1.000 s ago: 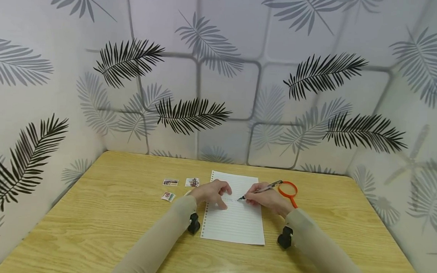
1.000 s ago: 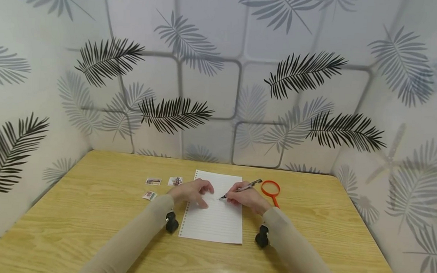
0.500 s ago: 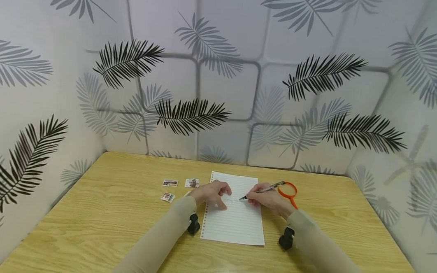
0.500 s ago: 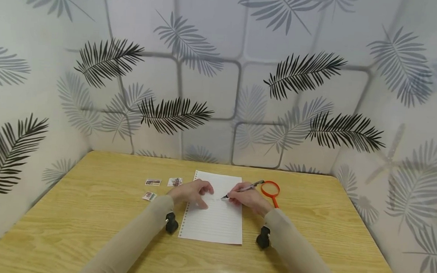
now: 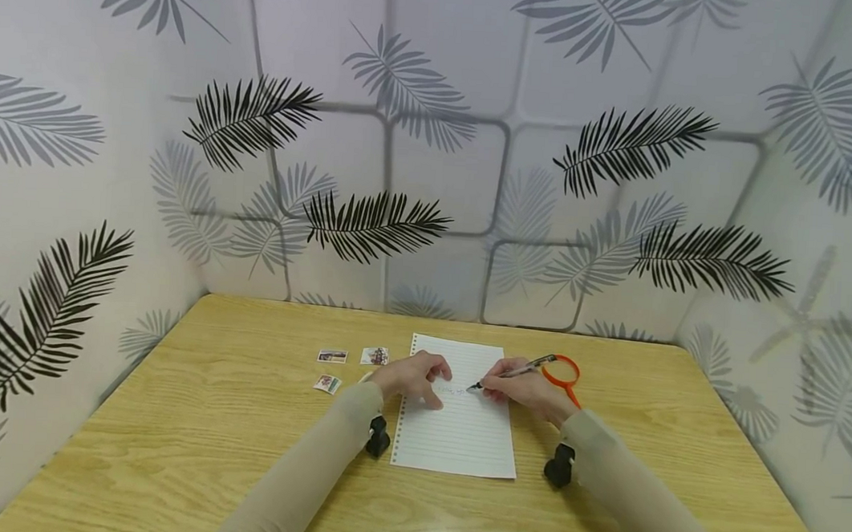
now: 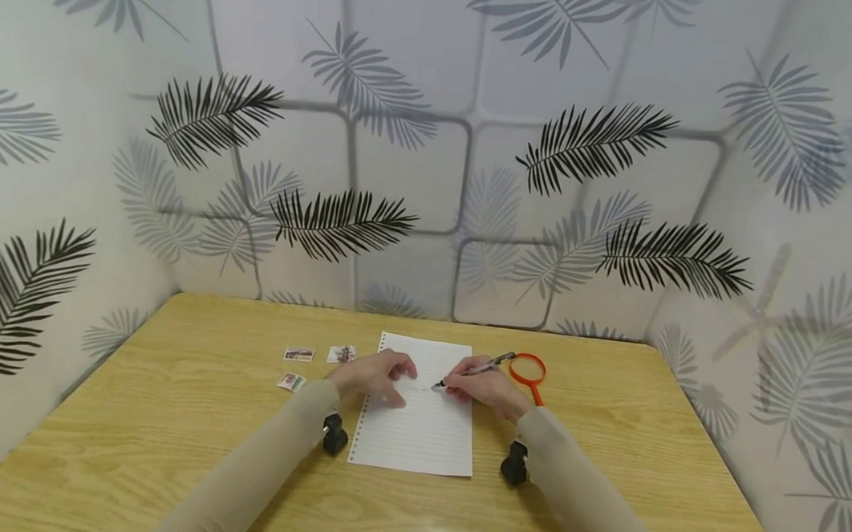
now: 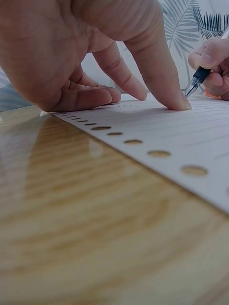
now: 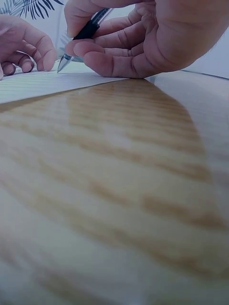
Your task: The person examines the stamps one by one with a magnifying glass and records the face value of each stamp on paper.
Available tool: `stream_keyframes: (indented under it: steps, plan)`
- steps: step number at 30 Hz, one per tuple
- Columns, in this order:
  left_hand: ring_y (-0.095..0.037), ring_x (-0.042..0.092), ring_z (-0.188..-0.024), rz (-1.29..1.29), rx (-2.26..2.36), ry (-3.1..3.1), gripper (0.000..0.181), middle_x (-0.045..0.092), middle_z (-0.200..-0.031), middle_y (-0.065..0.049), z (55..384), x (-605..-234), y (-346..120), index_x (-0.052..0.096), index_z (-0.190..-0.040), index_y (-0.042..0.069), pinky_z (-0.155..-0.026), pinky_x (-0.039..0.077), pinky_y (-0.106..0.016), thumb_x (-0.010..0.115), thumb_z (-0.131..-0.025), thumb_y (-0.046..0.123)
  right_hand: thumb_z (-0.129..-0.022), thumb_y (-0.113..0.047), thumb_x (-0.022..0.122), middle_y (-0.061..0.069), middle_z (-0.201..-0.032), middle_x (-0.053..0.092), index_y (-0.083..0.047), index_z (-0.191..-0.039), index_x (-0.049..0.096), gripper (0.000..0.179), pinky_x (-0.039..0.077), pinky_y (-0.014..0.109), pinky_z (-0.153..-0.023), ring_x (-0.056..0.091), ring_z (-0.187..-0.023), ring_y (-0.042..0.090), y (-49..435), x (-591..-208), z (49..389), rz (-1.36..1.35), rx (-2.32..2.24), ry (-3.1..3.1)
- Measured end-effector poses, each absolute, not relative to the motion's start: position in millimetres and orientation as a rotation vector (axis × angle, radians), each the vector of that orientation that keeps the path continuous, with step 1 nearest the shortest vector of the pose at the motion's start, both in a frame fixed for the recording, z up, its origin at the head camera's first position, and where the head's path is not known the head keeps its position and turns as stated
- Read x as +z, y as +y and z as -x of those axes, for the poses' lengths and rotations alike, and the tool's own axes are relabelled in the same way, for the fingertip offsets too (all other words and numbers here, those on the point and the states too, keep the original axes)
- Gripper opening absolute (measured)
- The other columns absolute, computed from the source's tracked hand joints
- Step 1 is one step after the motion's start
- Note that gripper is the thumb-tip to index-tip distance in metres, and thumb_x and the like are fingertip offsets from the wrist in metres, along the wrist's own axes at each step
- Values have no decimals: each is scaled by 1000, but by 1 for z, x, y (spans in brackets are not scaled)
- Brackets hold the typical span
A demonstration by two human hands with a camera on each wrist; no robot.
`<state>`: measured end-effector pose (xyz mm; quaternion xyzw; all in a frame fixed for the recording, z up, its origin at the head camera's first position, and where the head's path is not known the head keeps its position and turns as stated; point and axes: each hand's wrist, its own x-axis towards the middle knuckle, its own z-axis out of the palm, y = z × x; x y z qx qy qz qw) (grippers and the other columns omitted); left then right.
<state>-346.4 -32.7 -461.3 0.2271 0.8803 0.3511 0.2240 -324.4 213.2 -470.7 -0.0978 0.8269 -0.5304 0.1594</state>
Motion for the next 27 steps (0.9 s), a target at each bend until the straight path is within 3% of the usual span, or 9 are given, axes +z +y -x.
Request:
stream_keyframes:
  steps: [17, 27]
  plan:
    - [-20, 40, -91, -646, 985, 2425, 40, 43, -96, -4, 344, -459, -34, 61, -113, 11, -80, 34, -34, 80, -78, 4, -92, -13, 66, 1, -77, 67, -1, -89, 63, 12, 51, 25, -68, 59, -70, 12, 212, -470, 324, 264, -1565, 2329]
    - [-19, 40, -91, -638, 984, 2424, 40, 43, -96, -5, 346, -460, -33, 62, -112, 11, -79, 34, -33, 81, -78, 4, -91, -19, 69, 0, -78, 68, -2, -93, 65, 18, 50, 26, -69, 59, -71, 13, 214, -469, 324, 267, -1500, 2360]
